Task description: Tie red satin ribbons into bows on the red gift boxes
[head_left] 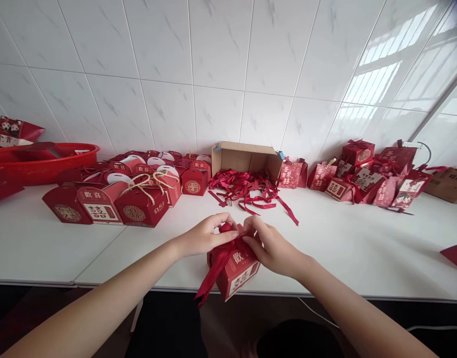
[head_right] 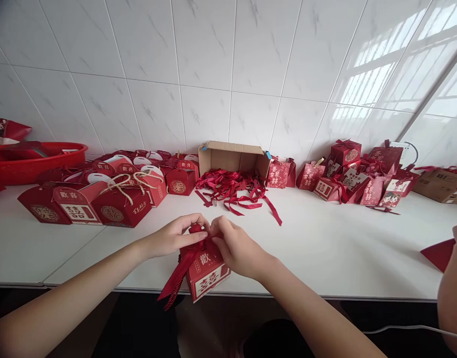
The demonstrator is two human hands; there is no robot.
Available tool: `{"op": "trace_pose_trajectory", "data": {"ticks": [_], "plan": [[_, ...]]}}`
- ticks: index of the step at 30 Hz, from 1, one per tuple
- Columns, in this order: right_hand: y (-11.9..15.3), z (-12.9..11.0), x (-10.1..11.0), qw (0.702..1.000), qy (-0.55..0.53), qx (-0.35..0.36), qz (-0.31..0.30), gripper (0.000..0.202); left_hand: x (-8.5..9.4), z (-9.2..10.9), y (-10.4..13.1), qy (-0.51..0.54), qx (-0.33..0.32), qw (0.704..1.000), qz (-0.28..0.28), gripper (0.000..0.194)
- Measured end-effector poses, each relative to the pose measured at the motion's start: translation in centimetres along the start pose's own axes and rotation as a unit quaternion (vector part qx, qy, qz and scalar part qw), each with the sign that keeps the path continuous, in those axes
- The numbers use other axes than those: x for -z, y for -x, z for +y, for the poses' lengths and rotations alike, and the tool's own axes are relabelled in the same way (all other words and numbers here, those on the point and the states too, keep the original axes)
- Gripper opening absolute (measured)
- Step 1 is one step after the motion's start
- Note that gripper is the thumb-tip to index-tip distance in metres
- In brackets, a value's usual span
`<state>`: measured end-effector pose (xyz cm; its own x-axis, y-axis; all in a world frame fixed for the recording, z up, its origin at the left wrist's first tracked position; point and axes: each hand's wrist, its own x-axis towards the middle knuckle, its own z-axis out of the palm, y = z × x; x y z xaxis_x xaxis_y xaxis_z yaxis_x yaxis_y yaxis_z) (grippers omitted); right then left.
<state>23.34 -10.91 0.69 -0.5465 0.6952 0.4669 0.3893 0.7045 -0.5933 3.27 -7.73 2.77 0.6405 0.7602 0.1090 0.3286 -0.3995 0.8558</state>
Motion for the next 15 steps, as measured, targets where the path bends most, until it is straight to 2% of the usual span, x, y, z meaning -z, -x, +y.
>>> {"op": "trace_pose_trajectory", "data": {"ticks": [7, 15], "plan": [[-0.6, 0.1, -0.1, 0.995, -0.037, -0.067, 0.064, 0.013, -1.2, -0.6, -0.5, 0.028, 0.026, 0.996, 0.086, 0.035], [-0.4, 1.2, -0.5, 0.974, -0.136, -0.144, 0.111, 0.022, -1.6, -0.8, -0.5, 0.025, 0.028, 0.995, 0.096, 0.027]]}}
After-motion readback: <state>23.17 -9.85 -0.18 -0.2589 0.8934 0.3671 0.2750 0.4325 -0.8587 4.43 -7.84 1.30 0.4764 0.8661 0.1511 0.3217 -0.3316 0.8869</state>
